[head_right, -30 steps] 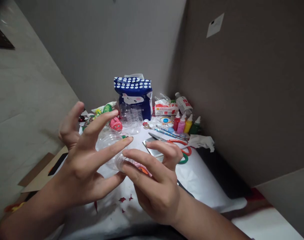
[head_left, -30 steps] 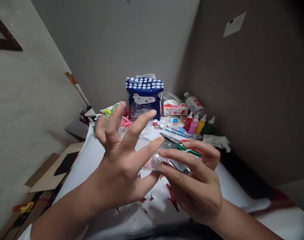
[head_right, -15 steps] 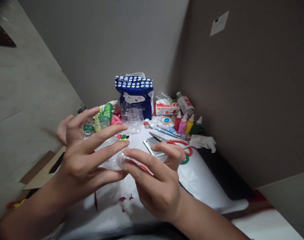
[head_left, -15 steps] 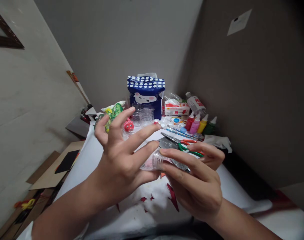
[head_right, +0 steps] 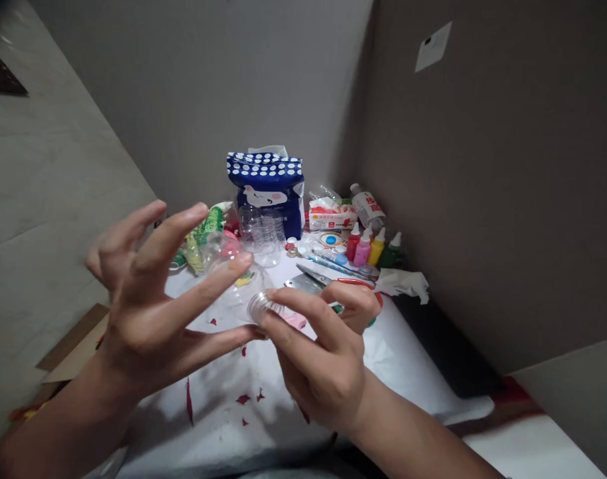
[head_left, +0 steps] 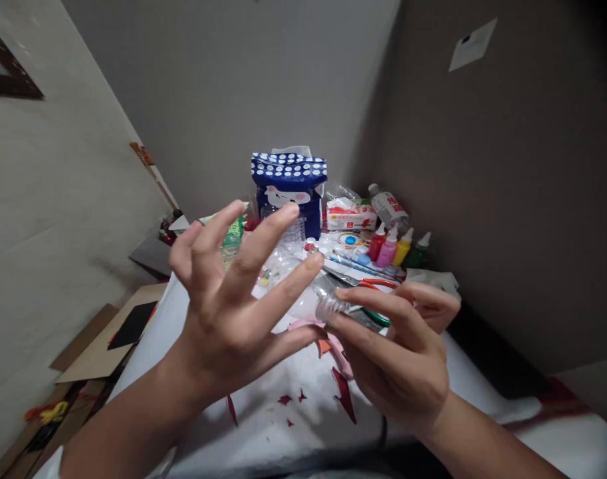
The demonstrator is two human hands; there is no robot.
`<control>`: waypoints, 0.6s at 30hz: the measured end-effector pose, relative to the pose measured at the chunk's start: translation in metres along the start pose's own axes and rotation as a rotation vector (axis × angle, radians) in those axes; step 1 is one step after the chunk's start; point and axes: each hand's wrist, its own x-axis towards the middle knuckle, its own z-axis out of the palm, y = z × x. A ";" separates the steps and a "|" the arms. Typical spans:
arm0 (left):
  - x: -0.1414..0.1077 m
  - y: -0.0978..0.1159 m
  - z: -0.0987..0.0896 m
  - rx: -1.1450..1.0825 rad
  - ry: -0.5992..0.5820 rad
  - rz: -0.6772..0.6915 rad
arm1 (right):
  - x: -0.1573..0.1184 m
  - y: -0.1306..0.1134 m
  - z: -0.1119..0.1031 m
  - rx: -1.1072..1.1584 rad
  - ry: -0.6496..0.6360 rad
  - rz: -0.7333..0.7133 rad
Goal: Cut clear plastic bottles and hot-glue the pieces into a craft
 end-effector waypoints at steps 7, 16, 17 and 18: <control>-0.003 0.013 -0.003 -0.284 -0.043 -0.132 | 0.000 0.007 -0.003 -0.122 0.046 -0.093; 0.001 0.027 0.002 -0.427 -0.376 -0.341 | -0.007 -0.007 0.004 -0.096 0.053 -0.128; 0.001 0.027 0.002 -0.447 -0.407 -0.368 | -0.006 -0.008 0.005 -0.098 0.064 -0.130; 0.000 0.027 0.002 -0.467 -0.432 -0.390 | -0.006 -0.009 0.006 -0.099 0.079 -0.135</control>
